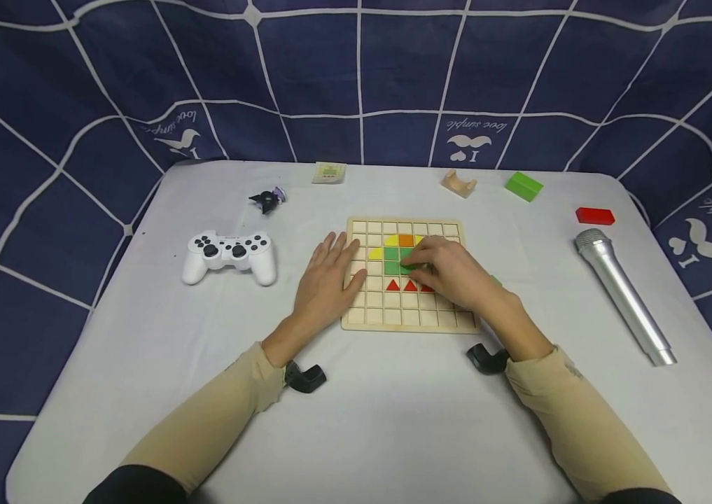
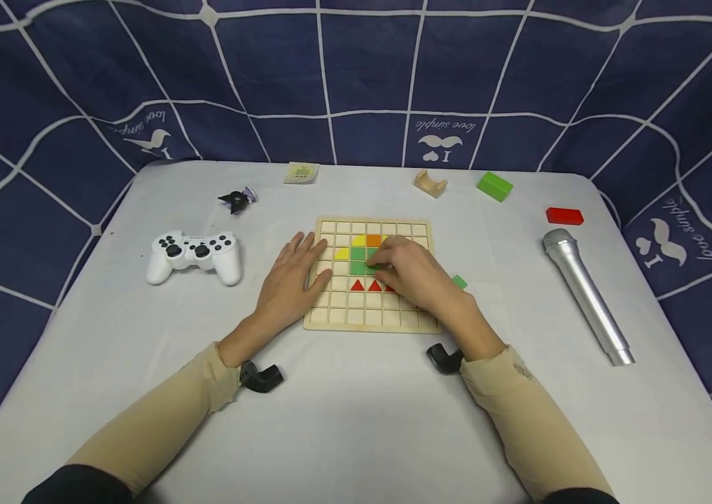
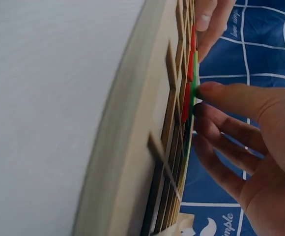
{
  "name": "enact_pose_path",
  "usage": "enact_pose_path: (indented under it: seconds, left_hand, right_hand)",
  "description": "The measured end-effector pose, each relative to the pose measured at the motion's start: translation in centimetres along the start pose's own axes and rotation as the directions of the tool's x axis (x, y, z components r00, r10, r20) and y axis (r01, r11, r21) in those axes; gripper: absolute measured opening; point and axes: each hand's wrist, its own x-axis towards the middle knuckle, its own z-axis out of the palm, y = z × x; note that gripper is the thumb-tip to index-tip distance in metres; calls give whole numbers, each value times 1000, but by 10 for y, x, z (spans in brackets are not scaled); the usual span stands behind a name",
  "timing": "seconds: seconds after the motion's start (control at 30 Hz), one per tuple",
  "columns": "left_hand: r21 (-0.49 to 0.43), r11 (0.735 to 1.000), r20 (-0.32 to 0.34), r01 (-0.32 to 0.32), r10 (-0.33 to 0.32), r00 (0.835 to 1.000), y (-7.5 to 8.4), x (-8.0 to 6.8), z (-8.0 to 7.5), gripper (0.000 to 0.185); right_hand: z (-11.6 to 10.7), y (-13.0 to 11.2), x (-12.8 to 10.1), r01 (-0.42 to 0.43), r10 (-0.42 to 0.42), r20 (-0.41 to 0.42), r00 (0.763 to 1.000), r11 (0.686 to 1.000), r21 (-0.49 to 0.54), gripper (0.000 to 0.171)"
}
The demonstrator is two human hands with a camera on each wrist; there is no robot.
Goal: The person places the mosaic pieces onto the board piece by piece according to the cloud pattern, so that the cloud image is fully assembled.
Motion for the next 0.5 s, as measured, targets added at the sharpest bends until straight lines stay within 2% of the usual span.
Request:
enact_pose_path:
  seconds: [0.23,0.37,0.5]
  left_hand:
    - [4,1000,2,1,-1,1000,1,1,-1,63]
    - [8,1000,7,5,-5,1000,0,1,0,62]
    - [4,1000,8,6,-6,1000,-1,1,1,62]
  right_hand:
    - [-3,2,-12,53,-54,-12,998,998,-38,19]
    - [-7,3,-20,55,-56,-18,998,998,-44,18]
    - [-15,7,-31,20,-21,-23,1000,1000,-23,19]
